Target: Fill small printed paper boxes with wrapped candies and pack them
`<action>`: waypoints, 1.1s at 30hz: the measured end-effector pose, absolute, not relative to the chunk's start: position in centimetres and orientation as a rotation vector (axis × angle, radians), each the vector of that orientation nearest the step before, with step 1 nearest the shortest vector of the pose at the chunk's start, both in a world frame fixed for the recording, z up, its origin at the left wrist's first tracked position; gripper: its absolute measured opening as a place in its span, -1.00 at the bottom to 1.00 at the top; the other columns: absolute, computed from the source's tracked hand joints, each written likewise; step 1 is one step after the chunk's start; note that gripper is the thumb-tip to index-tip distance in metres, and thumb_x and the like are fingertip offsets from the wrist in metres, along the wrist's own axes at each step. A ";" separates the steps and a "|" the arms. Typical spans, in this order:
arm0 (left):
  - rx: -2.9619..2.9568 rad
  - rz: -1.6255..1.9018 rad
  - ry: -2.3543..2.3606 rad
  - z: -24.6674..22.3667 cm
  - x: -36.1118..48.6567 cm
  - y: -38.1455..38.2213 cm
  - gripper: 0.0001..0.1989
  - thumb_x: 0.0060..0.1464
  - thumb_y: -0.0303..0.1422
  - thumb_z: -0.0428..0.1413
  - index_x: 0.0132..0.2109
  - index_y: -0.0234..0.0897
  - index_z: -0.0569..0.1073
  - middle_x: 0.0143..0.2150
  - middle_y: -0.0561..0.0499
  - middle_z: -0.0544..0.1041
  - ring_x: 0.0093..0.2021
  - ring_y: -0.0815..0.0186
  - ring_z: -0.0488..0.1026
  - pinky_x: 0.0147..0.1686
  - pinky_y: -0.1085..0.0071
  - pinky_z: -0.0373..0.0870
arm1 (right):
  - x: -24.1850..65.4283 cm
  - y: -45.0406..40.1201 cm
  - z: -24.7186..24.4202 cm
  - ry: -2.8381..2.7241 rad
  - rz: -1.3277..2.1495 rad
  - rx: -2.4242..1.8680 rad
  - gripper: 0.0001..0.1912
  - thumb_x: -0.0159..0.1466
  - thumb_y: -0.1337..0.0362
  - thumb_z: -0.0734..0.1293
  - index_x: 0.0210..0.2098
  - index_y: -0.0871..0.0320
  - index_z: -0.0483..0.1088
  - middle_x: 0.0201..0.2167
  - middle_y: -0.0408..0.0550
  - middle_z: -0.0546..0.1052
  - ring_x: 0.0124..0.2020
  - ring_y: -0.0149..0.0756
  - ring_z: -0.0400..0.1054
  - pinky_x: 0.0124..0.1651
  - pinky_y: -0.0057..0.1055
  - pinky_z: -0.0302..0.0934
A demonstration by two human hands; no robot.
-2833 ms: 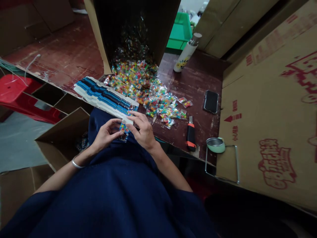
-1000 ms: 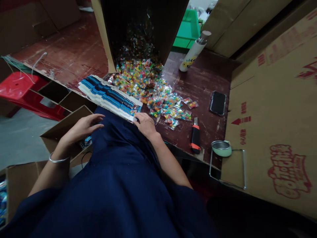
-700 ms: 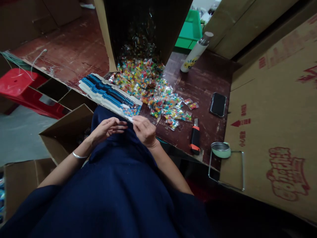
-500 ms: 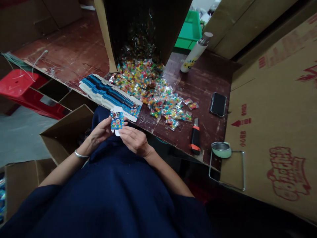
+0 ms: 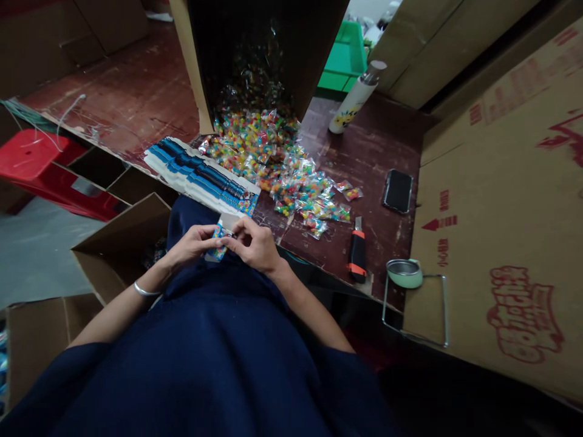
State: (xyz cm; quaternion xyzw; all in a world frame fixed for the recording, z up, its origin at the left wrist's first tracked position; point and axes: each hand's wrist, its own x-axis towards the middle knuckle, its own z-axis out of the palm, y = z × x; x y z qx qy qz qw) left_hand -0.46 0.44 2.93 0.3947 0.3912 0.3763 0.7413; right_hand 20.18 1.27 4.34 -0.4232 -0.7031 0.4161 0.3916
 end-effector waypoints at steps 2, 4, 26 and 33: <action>0.860 0.927 0.918 2.7 -0.2 0.4 -0.61 -0.11 -0.16 0.48 -0.22 -0.36 0.68 -0.36 -0.02 0.65 -0.41 0.36 0.51 -0.36 0.49 0.42 | 19.7 1.0 4.0 -1.626 1.026 -1.116 -0.58 0.25 -0.06 0.49 -0.10 0.07 0.40 -0.44 -0.19 0.55 -0.45 -0.33 0.43 -0.33 -0.41 0.33; 0.852 1.042 0.972 2.5 0.2 0.4 -0.61 -0.12 -0.15 0.48 -0.23 -0.35 0.68 -0.35 -0.02 0.65 -0.39 0.35 0.52 -0.34 0.47 0.44 | 19.2 0.7 3.5 -1.572 1.040 -1.139 -0.56 0.23 -0.06 0.50 -0.07 0.08 0.44 -0.29 -0.10 0.60 -0.29 -0.25 0.51 -0.21 -0.35 0.39; 1.141 1.100 0.952 1.6 0.8 -0.6 -0.51 -0.03 -0.20 0.44 -0.01 -0.28 0.49 -0.13 -0.02 0.60 -0.30 0.32 0.60 -0.25 0.40 0.62 | 18.3 0.8 1.1 -1.572 0.710 -1.113 -0.77 0.39 0.08 0.34 -0.31 0.06 0.48 -0.31 -0.08 0.54 -0.27 -0.26 0.45 -0.16 -0.30 0.37; 1.144 1.167 1.006 2.4 1.6 -1.0 -0.51 -0.02 -0.19 0.42 -0.04 -0.24 0.41 -0.08 -0.03 0.52 -0.16 0.29 0.54 -0.21 0.42 0.59 | 18.1 1.5 2.4 -1.329 1.067 -1.029 -0.64 0.27 -0.08 0.45 -0.22 0.04 0.36 -0.18 -0.04 0.57 -0.18 -0.23 0.52 -0.11 -0.28 0.45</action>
